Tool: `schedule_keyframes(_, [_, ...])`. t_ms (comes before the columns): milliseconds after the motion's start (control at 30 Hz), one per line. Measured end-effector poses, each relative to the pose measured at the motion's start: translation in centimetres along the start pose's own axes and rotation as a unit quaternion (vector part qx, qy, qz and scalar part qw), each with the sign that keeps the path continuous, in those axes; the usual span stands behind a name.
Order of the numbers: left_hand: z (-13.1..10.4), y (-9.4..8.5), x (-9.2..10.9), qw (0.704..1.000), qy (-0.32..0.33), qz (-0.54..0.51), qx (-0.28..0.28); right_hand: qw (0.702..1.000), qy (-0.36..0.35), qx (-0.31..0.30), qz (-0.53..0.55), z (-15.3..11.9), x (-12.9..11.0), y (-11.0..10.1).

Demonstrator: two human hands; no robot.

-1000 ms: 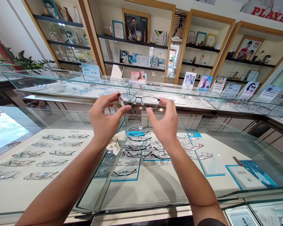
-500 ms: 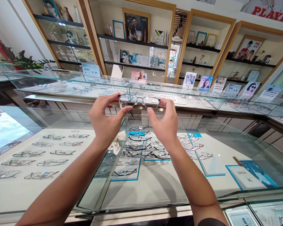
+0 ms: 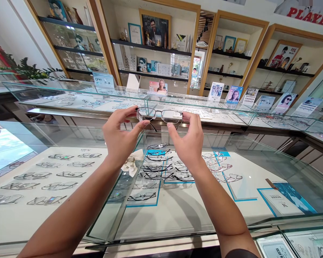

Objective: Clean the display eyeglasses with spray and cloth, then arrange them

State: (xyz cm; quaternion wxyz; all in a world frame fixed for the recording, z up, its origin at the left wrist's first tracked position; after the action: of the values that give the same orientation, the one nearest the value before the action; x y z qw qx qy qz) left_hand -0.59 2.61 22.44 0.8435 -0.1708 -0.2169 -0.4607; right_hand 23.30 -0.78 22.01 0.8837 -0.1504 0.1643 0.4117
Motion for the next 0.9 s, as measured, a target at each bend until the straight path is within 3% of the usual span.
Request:
schedule_keyframes(267, [0.2, 0.4, -0.6, 1.0, -0.01, -0.009, -0.017, 1.0, -0.008, 0.003, -0.006, 0.1, -0.3, -0.2])
schedule_keyframes(633, [-0.2, -0.3, 0.6, 0.999, 0.032, 0.033, 0.027, 1.0, 0.014, -0.021, 0.0, 0.0, 0.6, 0.4])
schedule_keyframes(900, [-0.2, -0.3, 0.6, 0.998, 0.026, 0.045, 0.024, 0.999, 0.021, -0.024, 0.004, 0.0, 0.7, 0.5])
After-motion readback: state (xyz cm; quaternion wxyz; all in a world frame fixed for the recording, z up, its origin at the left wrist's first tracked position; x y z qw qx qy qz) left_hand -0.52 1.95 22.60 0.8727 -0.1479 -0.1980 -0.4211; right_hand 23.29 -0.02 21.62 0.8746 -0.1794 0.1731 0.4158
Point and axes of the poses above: each hand's wrist, its own z-axis towards the middle knuckle, its own y-axis out of the palm, x = y × z, the point moved 9 cm from there along z, towards the middle knuckle, and after that the axes turned 6 degrees about -y, right-handed, at the moved point
